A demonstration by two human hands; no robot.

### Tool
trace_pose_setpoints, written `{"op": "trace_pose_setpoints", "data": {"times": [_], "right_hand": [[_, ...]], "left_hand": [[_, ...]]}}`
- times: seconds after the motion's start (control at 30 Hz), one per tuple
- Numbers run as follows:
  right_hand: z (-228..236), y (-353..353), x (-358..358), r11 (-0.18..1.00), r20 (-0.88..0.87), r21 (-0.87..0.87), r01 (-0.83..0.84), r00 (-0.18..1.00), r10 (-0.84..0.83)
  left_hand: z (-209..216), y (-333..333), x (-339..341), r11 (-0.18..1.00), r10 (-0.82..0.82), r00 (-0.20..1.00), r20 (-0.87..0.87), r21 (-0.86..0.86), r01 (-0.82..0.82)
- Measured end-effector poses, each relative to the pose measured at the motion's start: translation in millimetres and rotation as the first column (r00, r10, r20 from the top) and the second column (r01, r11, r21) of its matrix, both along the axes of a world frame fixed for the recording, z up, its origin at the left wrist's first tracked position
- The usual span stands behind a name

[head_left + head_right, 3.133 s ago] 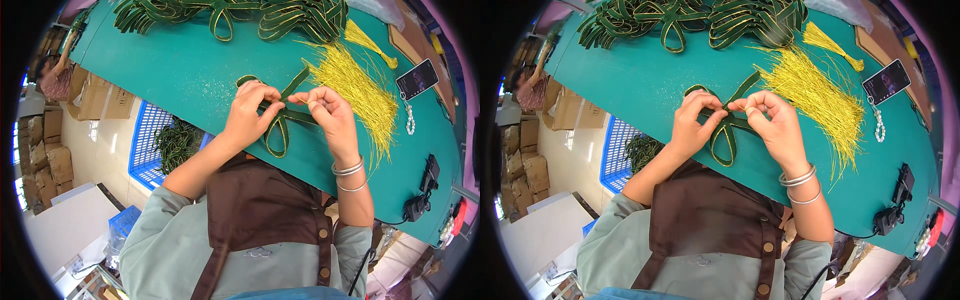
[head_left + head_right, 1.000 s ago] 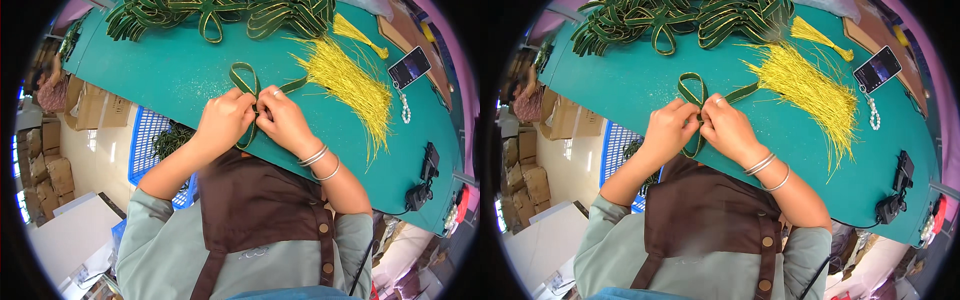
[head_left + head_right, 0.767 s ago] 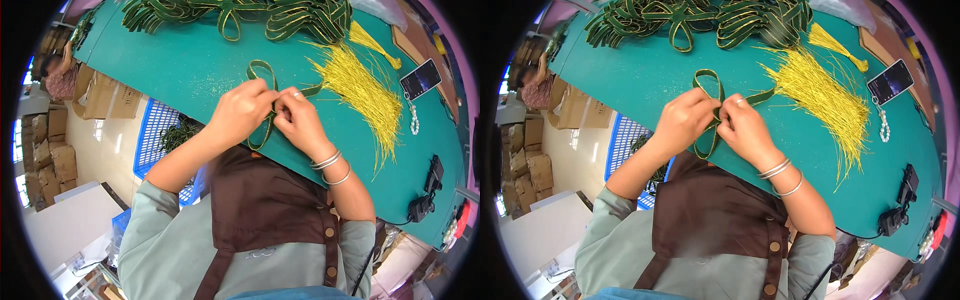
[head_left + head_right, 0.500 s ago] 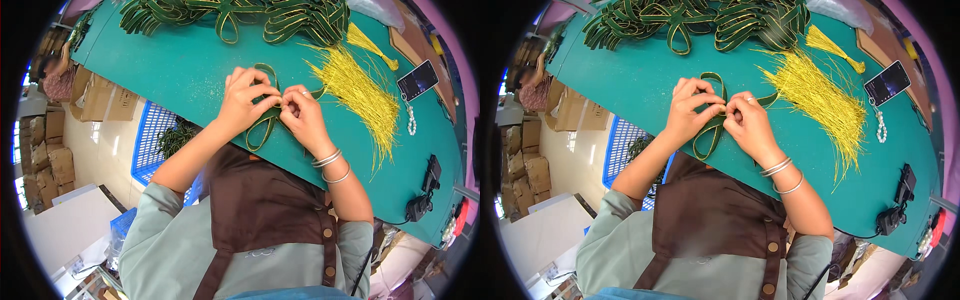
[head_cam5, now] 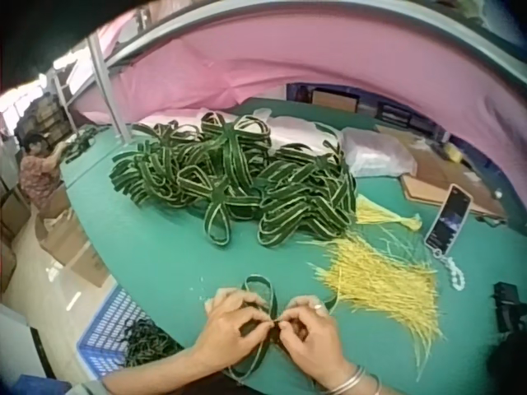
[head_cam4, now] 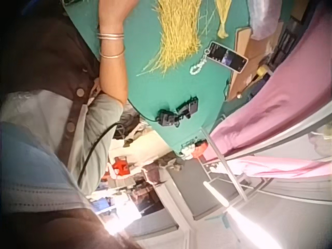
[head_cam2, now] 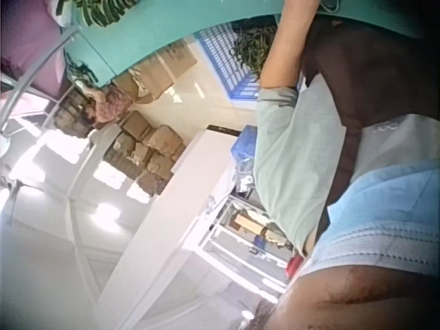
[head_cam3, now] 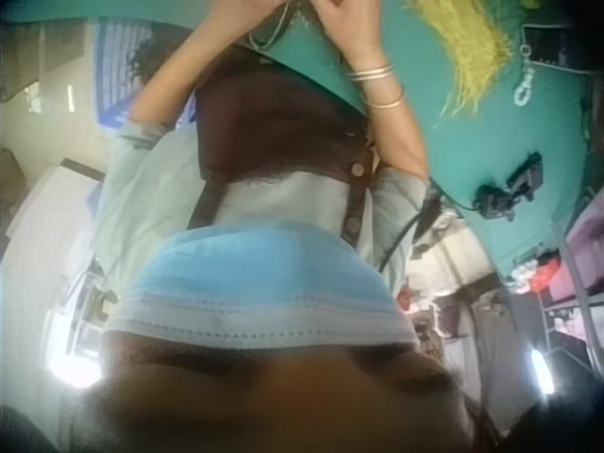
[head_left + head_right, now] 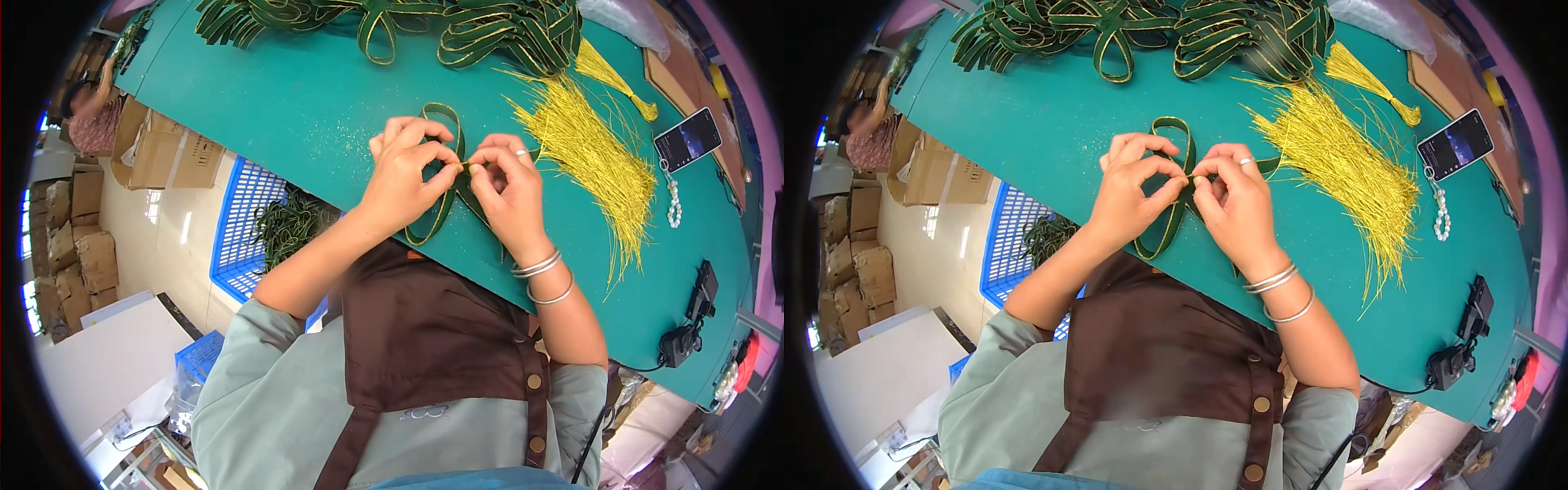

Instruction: The recorder is making decorative ribbon bows by folding green ribbon and securing it with gold thread.

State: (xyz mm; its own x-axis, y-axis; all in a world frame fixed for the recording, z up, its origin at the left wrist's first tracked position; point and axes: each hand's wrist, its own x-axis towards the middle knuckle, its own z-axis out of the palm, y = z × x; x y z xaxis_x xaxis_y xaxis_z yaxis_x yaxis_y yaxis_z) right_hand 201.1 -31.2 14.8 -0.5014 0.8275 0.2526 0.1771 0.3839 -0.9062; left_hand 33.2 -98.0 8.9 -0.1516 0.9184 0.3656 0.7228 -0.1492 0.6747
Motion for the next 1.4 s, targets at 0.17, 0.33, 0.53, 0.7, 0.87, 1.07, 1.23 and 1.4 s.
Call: {"op": "trace_pose_setpoints", "data": {"times": [0.17,0.33,0.53,0.7,0.87,1.07,1.23,1.4], "right_hand": [[3,-7,0,0.970,0.129,0.241,-0.014,0.991,-0.018],[7,-4,-5,0.875,0.204,0.482,-0.037,0.976,-0.071],[3,6,1,0.953,0.264,0.289,-0.090,0.965,0.011],[5,8,1,0.909,0.293,0.387,-0.157,0.955,0.040],[3,7,6,0.925,0.153,0.359,-0.126,0.985,0.075],[4,5,5,0.902,0.158,0.414,-0.125,0.985,0.064],[4,6,2,0.873,0.172,0.471,-0.122,0.984,0.045],[0,9,6,0.934,0.126,0.346,-0.090,0.991,0.049]], "left_hand": [[1,-2,6,0.993,0.045,0.992,-0.122,0.111,-0.032],[-1,-2,9,0.989,0.056,0.987,-0.153,0.147,-0.034],[4,-3,-2,0.998,-0.060,0.998,-0.016,0.018,0.060],[4,0,-14,0.980,-0.172,0.979,0.112,-0.079,0.181],[7,-1,-14,0.978,-0.170,0.977,0.131,-0.098,0.184],[8,-2,-13,0.979,-0.155,0.980,0.128,-0.112,0.169],[6,-1,-11,0.980,-0.151,0.981,0.125,-0.110,0.165],[14,-6,-10,0.984,-0.126,0.991,0.052,-0.119,0.131]]}}
